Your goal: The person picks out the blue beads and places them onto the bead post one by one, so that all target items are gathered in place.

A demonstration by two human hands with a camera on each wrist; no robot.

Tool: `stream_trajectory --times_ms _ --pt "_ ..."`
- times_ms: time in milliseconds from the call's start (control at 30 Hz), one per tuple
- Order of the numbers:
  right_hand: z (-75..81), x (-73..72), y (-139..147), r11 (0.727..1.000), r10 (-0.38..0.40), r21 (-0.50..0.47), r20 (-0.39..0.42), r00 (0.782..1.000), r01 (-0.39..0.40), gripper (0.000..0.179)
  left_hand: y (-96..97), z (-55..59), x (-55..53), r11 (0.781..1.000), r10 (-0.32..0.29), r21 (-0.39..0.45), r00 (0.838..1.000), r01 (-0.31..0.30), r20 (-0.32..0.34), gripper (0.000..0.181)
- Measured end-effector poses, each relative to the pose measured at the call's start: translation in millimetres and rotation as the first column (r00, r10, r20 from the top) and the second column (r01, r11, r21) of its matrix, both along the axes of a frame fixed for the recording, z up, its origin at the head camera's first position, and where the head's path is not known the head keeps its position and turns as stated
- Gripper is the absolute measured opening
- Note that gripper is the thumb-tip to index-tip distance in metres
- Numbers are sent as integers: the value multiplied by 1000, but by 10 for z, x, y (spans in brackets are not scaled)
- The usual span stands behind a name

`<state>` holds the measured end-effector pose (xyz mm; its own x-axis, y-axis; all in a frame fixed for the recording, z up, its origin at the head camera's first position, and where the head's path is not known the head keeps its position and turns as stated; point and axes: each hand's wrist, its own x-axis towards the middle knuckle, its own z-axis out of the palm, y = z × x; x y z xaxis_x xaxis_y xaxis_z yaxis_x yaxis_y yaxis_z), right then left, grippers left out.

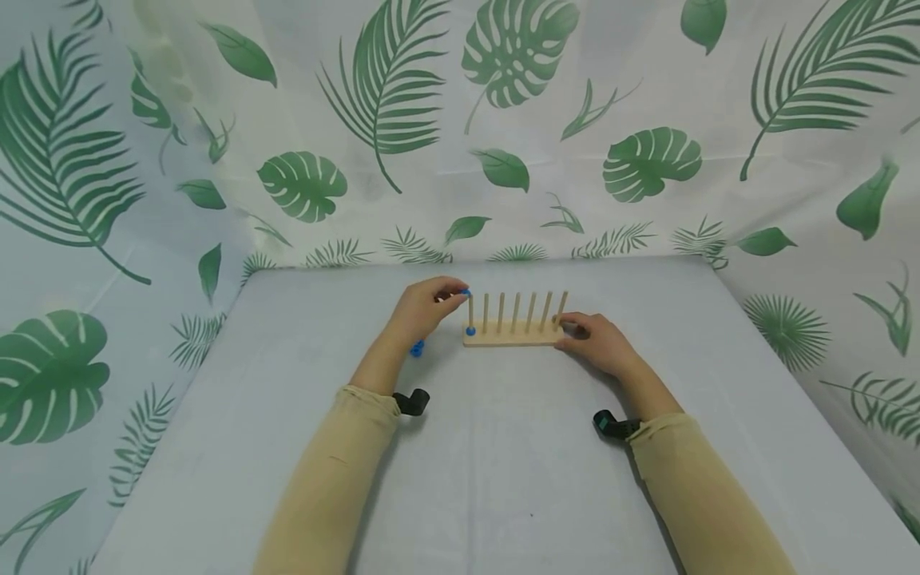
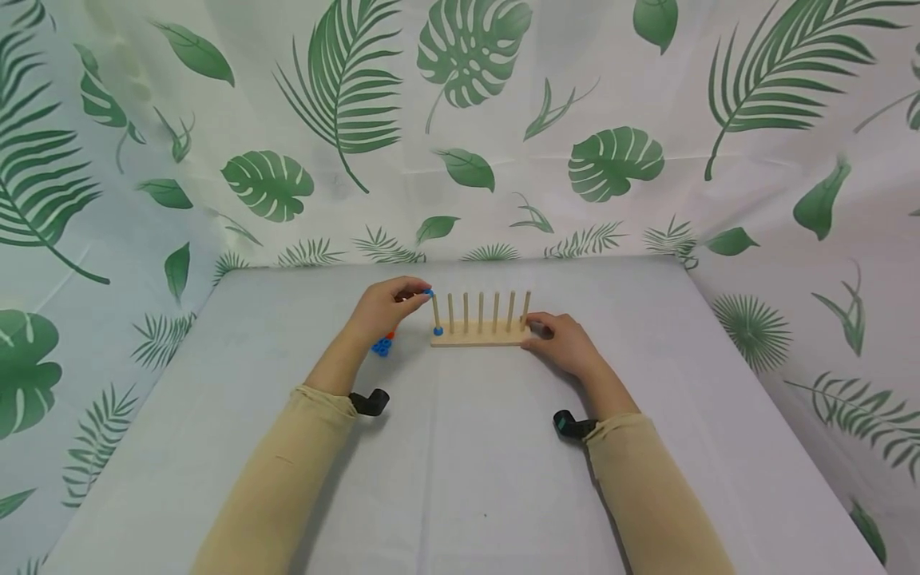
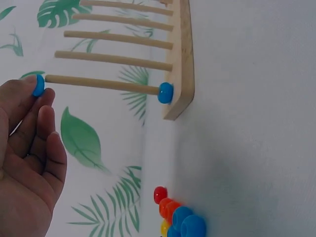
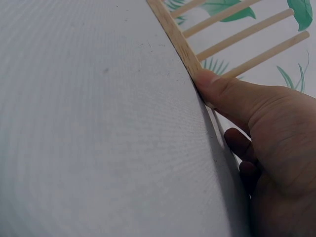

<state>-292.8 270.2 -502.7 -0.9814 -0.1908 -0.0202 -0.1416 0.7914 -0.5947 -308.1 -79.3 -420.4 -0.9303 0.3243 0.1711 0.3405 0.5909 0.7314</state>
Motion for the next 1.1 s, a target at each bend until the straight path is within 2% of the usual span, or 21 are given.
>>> stream_trajectory --times_ms 233,467,567,733,900,1100 --pt "2 -13 7 1000 5 1 -4 1000 -5 60 57 -58 -37 1000 23 19 1000 -23 2 33" --pt "3 -11 19 1000 16 -3 2 1000 -16 61 103 -104 -52 997 43 68 997 -47 60 34" --pt "3 -9 20 1000 17 -10 4 1000 -16 60 110 -139 -51 996 47 76 997 -52 64 32" --pt "5 -6 16 1000 13 -8 6 1000 -13 60 130 -230 -45 995 55 76 996 -60 71 30" --pt "0 -16 17 1000 8 -8 3 1000 -8 60 165 -350 -36 992 84 86 988 -95 130 31" --pt "0 -7 12 1000 8 -7 9 1000 -8 61 193 -471 5 981 113 137 976 -140 186 33"
